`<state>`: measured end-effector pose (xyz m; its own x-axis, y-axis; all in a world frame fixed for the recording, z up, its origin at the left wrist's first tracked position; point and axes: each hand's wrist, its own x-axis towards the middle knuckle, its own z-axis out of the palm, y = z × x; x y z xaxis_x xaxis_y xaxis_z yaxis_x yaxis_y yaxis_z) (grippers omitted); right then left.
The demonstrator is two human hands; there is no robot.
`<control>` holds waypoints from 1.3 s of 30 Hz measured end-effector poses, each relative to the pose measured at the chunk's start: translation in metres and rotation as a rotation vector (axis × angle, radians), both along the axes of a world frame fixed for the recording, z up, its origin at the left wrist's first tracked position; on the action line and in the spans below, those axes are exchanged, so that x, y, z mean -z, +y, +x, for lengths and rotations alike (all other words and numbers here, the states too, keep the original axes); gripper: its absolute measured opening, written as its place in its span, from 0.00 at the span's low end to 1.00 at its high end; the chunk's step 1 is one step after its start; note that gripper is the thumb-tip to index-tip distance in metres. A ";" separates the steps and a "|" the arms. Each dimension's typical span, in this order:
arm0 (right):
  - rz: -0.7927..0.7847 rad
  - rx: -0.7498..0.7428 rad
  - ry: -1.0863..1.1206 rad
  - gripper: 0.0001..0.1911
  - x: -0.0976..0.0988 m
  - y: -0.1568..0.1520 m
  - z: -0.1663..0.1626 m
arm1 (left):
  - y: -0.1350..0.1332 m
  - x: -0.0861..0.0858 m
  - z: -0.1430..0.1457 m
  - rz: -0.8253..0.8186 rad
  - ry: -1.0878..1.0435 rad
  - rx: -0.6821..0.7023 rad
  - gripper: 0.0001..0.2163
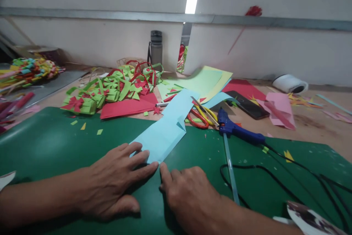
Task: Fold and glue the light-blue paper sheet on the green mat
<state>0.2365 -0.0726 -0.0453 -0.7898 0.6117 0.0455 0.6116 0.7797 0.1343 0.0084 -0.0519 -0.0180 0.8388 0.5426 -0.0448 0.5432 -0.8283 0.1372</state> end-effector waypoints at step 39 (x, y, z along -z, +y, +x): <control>0.093 -0.053 -0.090 0.34 0.006 0.003 0.005 | -0.010 0.012 -0.020 0.296 -0.396 0.058 0.20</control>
<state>0.2414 -0.0700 -0.0509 -0.8245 0.5652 0.0277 0.5519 0.7924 0.2599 -0.0120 -0.0619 -0.0303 0.7898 0.4356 0.4318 0.4484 -0.8904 0.0782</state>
